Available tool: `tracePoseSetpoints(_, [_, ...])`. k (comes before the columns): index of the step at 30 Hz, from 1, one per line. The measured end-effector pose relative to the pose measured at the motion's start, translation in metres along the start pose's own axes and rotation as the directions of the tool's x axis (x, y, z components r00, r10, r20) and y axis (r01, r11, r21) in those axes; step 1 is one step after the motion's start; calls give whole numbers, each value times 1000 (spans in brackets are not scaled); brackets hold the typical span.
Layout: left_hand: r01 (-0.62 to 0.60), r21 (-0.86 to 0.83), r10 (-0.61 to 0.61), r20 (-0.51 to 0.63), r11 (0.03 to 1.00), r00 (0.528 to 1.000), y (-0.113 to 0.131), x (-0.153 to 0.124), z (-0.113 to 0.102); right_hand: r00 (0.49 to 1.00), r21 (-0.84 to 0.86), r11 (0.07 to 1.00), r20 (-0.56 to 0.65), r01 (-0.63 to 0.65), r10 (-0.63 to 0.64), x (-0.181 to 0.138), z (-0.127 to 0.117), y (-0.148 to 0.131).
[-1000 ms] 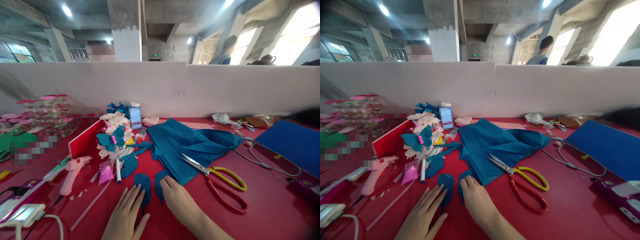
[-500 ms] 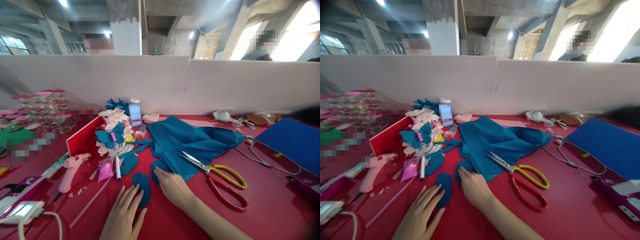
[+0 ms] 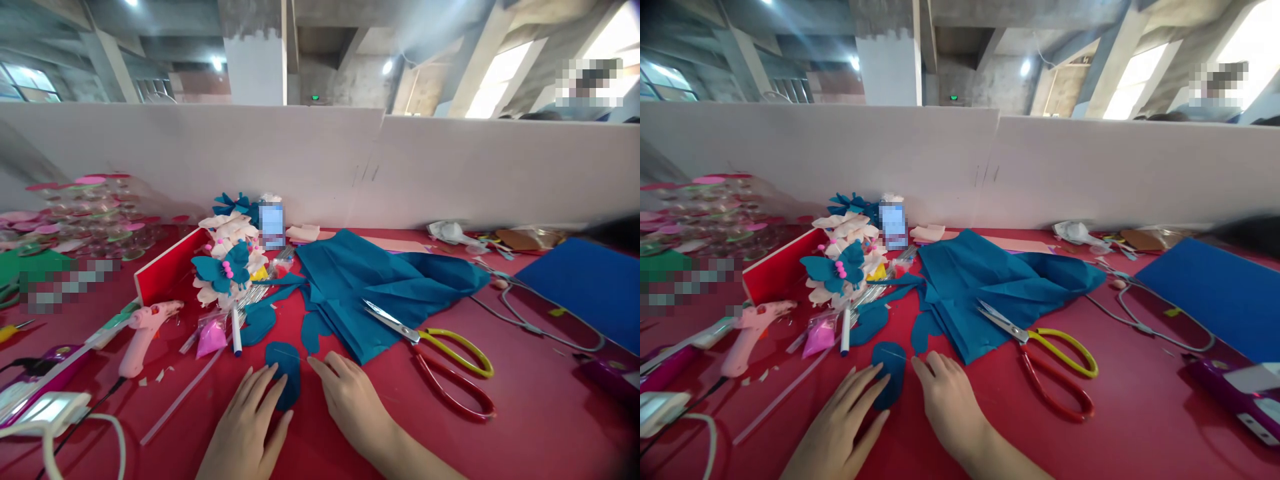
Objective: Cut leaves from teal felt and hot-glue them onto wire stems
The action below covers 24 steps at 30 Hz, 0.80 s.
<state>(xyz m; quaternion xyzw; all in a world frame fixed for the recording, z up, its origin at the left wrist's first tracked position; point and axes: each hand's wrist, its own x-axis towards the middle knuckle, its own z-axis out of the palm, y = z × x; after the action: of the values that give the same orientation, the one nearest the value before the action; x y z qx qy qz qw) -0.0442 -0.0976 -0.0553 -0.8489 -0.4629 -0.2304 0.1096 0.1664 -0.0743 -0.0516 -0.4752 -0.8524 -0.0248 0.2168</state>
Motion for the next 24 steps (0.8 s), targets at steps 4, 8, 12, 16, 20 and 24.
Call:
tracePoseSetpoints(4, [22,0,-22,12,1000,1000,0,-2,3,998,60,998,-56,-3,7,6,-5,-3])
tracePoseSetpoints(8, [20,12,-20,21,1000,1000,0,0,2,1000,98,995,-25,1,2,8,-2,-4])
tracePoseSetpoints(12, [36,-4,-36,28,999,999,1,1,0,999,122,992,-8,-32,33,9,1,-5])
tracePoseSetpoints(16, [48,-25,-47,33,999,998,1,-1,1,998,113,992,35,-49,45,11,1,-6])
tracePoseSetpoints(20, [42,-10,-42,32,999,999,1,-2,2,998,98,994,43,-55,51,12,3,-6])
tracePoseSetpoints(24, [28,-3,-28,17,1000,999,1,0,0,998,93,994,40,-57,54,13,6,-6])
